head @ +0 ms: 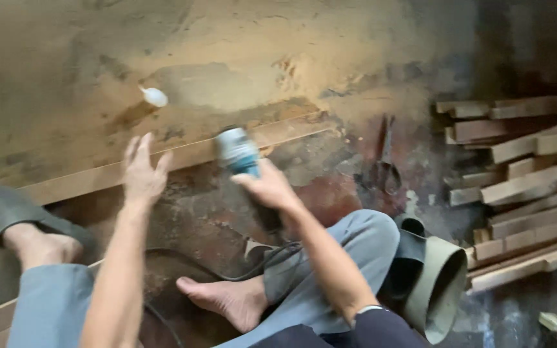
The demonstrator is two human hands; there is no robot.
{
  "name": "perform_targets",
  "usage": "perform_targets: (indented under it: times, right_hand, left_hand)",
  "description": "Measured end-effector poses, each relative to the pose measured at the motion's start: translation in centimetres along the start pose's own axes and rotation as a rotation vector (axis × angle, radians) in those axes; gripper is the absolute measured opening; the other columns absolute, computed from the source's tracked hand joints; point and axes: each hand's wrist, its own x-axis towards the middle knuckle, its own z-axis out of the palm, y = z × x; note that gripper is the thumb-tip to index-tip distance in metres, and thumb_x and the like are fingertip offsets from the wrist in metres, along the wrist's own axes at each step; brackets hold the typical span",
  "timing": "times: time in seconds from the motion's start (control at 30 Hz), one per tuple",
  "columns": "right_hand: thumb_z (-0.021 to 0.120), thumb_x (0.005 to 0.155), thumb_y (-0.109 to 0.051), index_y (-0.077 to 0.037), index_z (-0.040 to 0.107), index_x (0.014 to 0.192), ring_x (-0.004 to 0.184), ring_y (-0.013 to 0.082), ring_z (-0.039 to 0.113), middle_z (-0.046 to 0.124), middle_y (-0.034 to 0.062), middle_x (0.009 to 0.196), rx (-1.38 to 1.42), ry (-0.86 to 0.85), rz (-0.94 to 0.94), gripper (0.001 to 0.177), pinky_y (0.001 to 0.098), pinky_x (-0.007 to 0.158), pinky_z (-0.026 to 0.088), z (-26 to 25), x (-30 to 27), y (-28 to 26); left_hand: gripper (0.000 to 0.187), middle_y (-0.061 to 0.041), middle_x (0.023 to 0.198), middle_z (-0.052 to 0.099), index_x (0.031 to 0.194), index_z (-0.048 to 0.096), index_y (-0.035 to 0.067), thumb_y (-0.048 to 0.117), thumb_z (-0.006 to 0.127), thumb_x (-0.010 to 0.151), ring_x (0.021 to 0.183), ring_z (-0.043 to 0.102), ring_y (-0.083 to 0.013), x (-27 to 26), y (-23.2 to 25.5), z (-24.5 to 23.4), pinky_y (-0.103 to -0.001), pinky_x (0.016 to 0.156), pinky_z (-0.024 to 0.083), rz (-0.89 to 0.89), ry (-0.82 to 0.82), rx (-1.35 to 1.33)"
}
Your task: Repairing a piece of wood by applying glue to a cavity and then smoothing it with an angle grinder.
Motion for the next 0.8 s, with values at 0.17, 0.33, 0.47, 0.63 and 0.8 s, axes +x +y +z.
perform_targets:
  times: [0.17, 0.33, 0.47, 0.63, 0.8]
  right_hand:
    - [0.074, 0.083, -0.048, -0.008, 0.069, 0.102, 0.072, 0.0123, 0.061, 0.067, 0.0000, 0.080, 0.167, 0.304, 0.035, 0.045, 0.0331, 0.065, 0.053, -9.8, -0.6, 7.7]
    - [0.074, 0.083, -0.046, -0.001, 0.071, 0.099, 0.064, 0.0176, 0.063, 0.067, 0.0036, 0.073, 0.339, 0.309, 0.119, 0.047, 0.0373, 0.059, 0.052, -9.6, 0.0, 7.5]
    - [0.077, 0.079, -0.049, -0.007, 0.072, 0.100, 0.073, 0.0164, 0.066, 0.071, 0.0029, 0.081, 0.125, 0.164, -0.027, 0.047, 0.0354, 0.067, 0.054, -4.5, 0.6, 5.0]
    - [0.075, 0.083, -0.051, -0.006, 0.069, 0.107, 0.080, 0.0168, 0.069, 0.073, 0.0069, 0.089, 0.050, 0.090, -0.057, 0.051, 0.0346, 0.073, 0.054, -5.2, 0.3, 5.1]
    - [0.074, 0.082, -0.045, -0.006, 0.067, 0.105, 0.069, 0.0169, 0.065, 0.068, 0.0037, 0.080, 0.414, 0.274, 0.085, 0.046, 0.0349, 0.062, 0.054, -11.8, -0.9, 8.7]
  left_hand:
    - [0.081, -0.019, 0.154, 0.046, 0.152, 0.046, 0.001, 0.055, 0.064, 0.095, 0.150, 0.033, -0.0315, -1.6, -6.9, 0.3, -0.050, 0.129, 0.013, 0.079, -0.132, 0.356]
    - [0.081, -0.021, 0.150, 0.050, 0.156, 0.045, 0.001, 0.056, 0.059, 0.098, 0.146, 0.039, -0.0360, -1.9, -9.7, 1.6, -0.054, 0.130, 0.014, 0.199, -0.066, 0.403]
    - [0.082, -0.023, 0.150, 0.048, 0.158, 0.043, -0.001, 0.054, 0.062, 0.099, 0.146, 0.038, -0.0374, -1.6, -9.1, 1.3, -0.054, 0.128, 0.015, 0.189, -0.117, 0.479]
    - [0.093, -0.022, 0.149, 0.048, 0.157, 0.043, -0.001, 0.043, 0.076, 0.082, 0.145, 0.038, -0.0375, -1.8, -7.8, 0.4, -0.051, 0.128, 0.018, 0.202, -0.119, 0.478]
    - [0.088, -0.017, 0.148, 0.053, 0.160, 0.047, 0.002, 0.024, 0.077, 0.081, 0.145, 0.044, -0.0324, -1.9, -9.8, 1.5, -0.048, 0.133, 0.021, 0.208, -0.090, 0.602]
